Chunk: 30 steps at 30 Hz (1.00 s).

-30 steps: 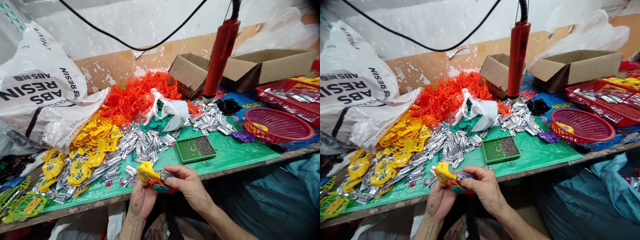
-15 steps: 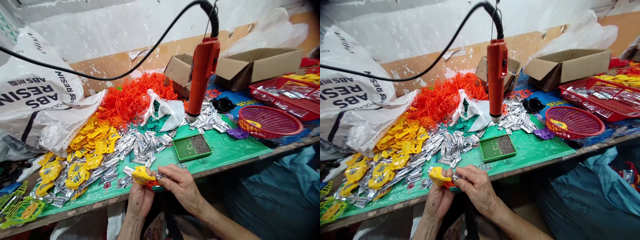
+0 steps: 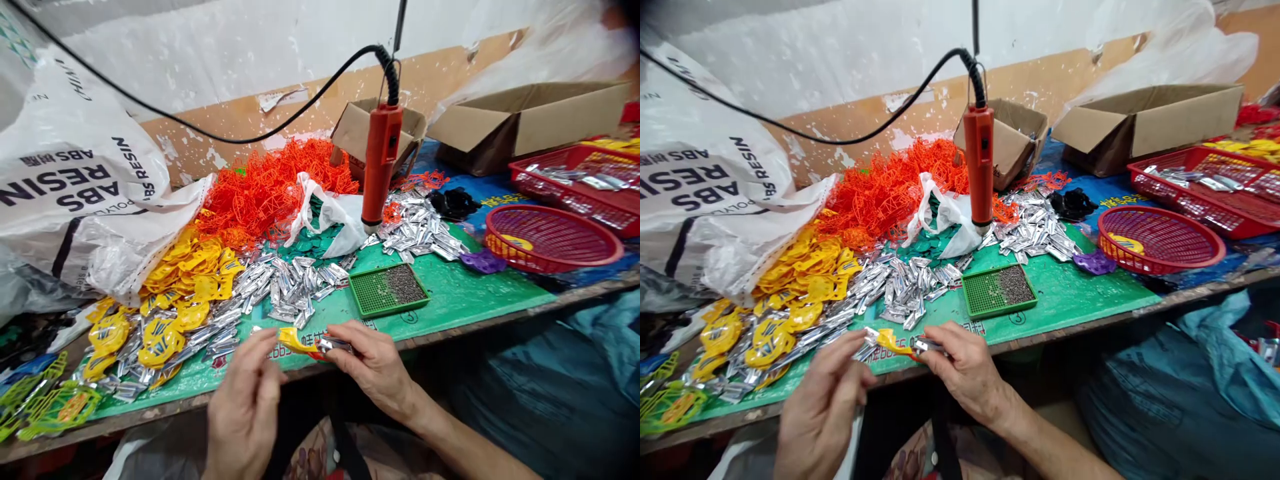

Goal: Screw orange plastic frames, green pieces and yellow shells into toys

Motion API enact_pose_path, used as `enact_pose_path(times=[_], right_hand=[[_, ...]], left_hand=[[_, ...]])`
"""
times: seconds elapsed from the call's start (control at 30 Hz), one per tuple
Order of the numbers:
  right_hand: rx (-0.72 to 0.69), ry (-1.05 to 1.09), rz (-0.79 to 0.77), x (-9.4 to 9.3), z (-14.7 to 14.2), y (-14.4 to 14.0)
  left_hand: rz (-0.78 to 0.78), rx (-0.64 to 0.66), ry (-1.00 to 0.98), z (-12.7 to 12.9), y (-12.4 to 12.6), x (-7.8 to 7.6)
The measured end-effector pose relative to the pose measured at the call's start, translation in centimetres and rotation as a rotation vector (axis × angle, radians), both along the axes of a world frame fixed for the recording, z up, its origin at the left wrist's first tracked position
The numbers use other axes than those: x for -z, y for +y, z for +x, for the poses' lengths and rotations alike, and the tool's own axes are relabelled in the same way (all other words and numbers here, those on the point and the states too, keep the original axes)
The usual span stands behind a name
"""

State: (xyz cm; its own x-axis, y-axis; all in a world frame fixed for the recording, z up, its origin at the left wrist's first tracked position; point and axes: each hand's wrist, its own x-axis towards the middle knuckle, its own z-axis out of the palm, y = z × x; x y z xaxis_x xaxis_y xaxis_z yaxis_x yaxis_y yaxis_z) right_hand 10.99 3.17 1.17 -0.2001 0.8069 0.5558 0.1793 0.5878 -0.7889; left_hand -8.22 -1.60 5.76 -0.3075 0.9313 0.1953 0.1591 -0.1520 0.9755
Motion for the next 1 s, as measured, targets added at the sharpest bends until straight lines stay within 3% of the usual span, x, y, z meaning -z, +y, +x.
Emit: enact_pose_path(times=[0.13,0.23,0.3,0.47,0.6,0.73,0.87,1.0], right_hand=[[0.003,-0.096,0.094,0.3,-0.3,-0.1],[0.043,-0.163,0.168,0.9,-0.2,-0.2],[0.058,-0.181,0.179,1.2,0.0,-0.1],[0.106,-0.289,0.210,1.1,0.2,0.0],[0.133,-0.379,0.246,0.1,0.2,-0.2],[0.109,-0.301,0.189,-0.4,1.2,-0.5],[0.036,-0.159,0.124,-0.2,2.3,-0.9],[0.038,-0.166,0.137,0.0,2.3,-1.4]], left_hand=[[-0.207,0.274,-0.021,1.7,1.2,-1.2],[-0.202,0.445,0.068,2.1,2.4,-0.5],[-0.173,0.490,0.158,2.1,2.7,0.2],[-0.130,0.437,0.182,2.2,2.4,1.3],[-0.091,0.294,0.105,2.8,1.9,1.9],[-0.032,0.207,0.087,2.9,1.4,2.6],[0.041,0.217,0.191,2.6,1.0,3.3],[0.080,0.207,0.227,2.5,0.9,3.8]])
